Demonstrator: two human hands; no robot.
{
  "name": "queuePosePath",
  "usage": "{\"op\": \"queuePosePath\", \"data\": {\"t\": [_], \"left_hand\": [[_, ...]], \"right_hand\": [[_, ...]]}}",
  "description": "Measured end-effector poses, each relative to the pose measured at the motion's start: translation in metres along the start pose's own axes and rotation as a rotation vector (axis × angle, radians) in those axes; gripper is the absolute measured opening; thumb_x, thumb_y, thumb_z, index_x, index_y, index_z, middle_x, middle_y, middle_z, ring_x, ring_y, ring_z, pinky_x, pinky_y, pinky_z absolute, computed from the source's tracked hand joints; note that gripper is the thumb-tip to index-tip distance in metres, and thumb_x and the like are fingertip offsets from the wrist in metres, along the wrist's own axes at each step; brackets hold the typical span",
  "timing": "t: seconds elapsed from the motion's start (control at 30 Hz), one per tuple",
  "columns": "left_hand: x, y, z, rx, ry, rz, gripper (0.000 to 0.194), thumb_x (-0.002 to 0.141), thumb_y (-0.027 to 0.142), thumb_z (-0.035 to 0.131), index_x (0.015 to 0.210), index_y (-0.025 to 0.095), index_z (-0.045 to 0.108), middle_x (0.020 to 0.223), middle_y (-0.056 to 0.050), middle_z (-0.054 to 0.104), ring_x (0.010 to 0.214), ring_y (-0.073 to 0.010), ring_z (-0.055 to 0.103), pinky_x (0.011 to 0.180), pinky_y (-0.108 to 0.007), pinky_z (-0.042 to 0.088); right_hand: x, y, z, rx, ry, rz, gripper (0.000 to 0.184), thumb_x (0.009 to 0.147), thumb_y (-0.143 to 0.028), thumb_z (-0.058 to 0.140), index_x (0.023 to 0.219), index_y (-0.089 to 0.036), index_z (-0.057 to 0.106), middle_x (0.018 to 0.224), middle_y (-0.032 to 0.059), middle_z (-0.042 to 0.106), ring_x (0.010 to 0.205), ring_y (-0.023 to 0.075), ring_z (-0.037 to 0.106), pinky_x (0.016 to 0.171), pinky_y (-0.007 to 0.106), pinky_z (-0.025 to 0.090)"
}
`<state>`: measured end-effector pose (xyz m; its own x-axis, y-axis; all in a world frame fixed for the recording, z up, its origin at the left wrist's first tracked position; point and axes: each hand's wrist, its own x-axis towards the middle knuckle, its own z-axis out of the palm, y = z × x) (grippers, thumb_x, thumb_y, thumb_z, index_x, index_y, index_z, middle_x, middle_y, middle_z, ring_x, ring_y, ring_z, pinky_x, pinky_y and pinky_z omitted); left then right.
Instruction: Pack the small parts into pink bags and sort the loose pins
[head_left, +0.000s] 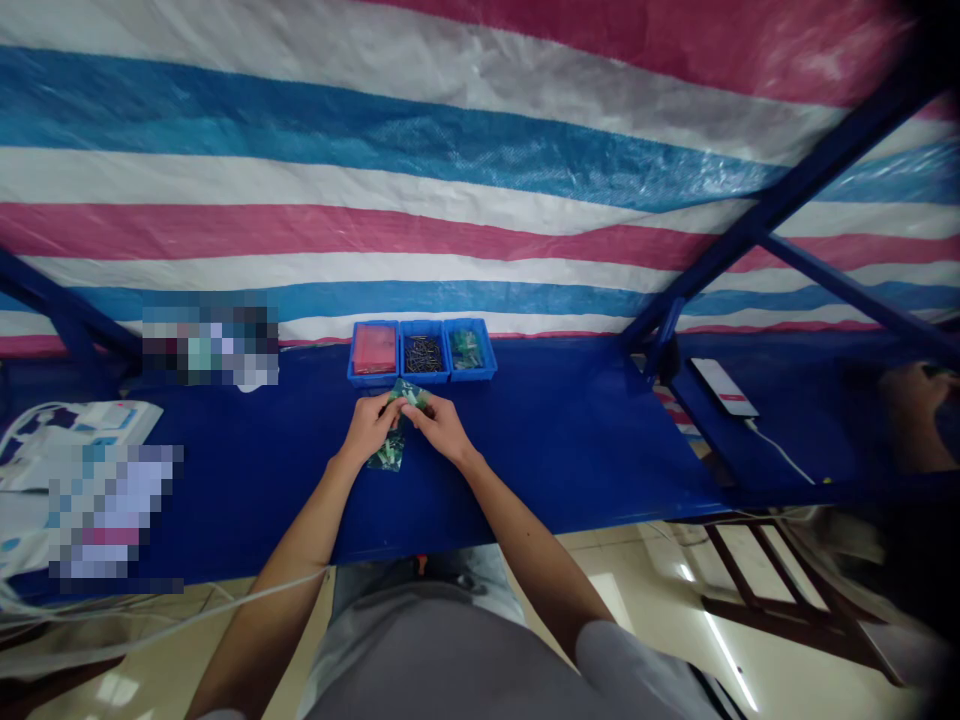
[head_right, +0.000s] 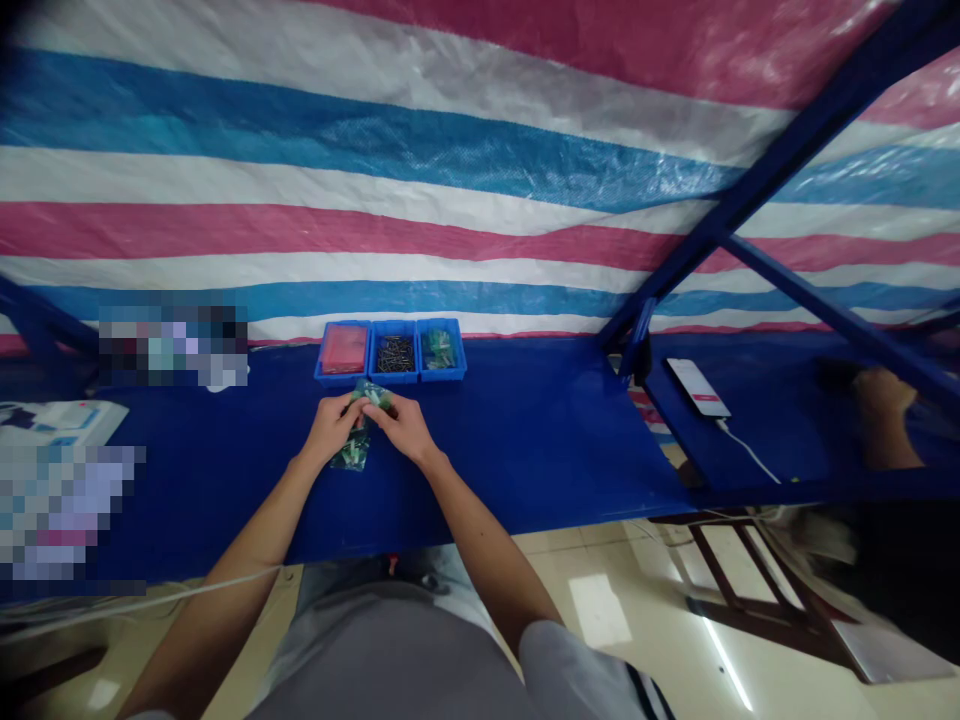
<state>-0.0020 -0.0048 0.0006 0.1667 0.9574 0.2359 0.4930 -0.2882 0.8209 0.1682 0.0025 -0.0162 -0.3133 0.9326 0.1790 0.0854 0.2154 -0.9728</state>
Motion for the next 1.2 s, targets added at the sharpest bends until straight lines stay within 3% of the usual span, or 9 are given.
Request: {"op": "queuePosePath", "data": {"t": [0.17,0.4,0.57,0.8,1.0,1.2], "left_hand": [[-0.0001,-0.0018,0.0017,-0.014,-0.034,0.021,0.045,0.098,0.043,0.047,0.063,0.016,0.055,0.056,0.001,0.057,0.054,-0.0117,0.051,0.059,-0.023,0.038],[0.0002,-0.0004,0.0,0.0,0.013,0.012,0.039,0.095,0.045,0.051,0.068,0.016,0.055,0.06,0.002,0.054,0.058,-0.0121,0.048,0.059,-0.023,0.036],[-0.0008,0.0004,0.0002,-0.053,0.01,-0.013,0.039,0.094,0.046,0.052,0.069,0.017,0.055,0.06,0.002,0.056,0.058,-0.0132,0.052,0.058,-0.024,0.039],[-0.0021,0.0032,0.0002,-0.087,-0.082,-0.01,0.034,0.095,0.046,0.051,0.084,0.016,0.063,0.065,0.0,0.062,0.06,-0.0145,0.058,0.06,-0.024,0.042],[0.0003,0.002,0.0015,0.005,-0.092,0.046,0.034,0.093,0.043,0.056,0.074,0.016,0.063,0.063,0.001,0.062,0.057,-0.0129,0.054,0.06,-0.024,0.039],[-0.0002,0.0025,-0.0009,-0.007,-0.067,0.053,0.038,0.095,0.041,0.053,0.068,0.016,0.061,0.06,0.0,0.061,0.056,-0.0126,0.053,0.06,-0.024,0.038]], "right_hand": [[0.0008,-0.0012,-0.0052,-0.067,-0.061,-0.029,0.039,0.092,-0.053,0.058,0.076,-0.019,0.066,0.061,-0.001,0.056,0.057,0.0138,0.049,0.059,0.026,0.037],[0.0014,0.0006,-0.0061,-0.12,-0.121,-0.022,0.043,0.092,-0.052,0.057,0.066,-0.018,0.059,0.058,-0.0014,0.056,0.056,0.0138,0.05,0.057,0.025,0.036],[-0.0005,-0.0033,-0.0042,-0.081,-0.049,-0.008,0.041,0.095,-0.055,0.051,0.075,-0.02,0.057,0.064,-0.0008,0.058,0.059,0.0141,0.052,0.057,0.025,0.037],[-0.0023,-0.0044,-0.0061,-0.049,0.004,-0.013,0.044,0.094,-0.058,0.051,0.07,-0.021,0.053,0.063,-0.0009,0.055,0.058,0.0138,0.049,0.056,0.025,0.037],[0.0007,-0.003,-0.0038,0.111,0.056,0.05,0.041,0.093,-0.058,0.052,0.075,-0.022,0.05,0.063,-0.0035,0.052,0.05,0.0108,0.045,0.051,0.024,0.037],[-0.0002,-0.0032,-0.0032,0.047,0.037,0.028,0.041,0.093,-0.058,0.053,0.076,-0.021,0.054,0.065,-0.0019,0.054,0.053,0.0113,0.048,0.053,0.024,0.038]]}}
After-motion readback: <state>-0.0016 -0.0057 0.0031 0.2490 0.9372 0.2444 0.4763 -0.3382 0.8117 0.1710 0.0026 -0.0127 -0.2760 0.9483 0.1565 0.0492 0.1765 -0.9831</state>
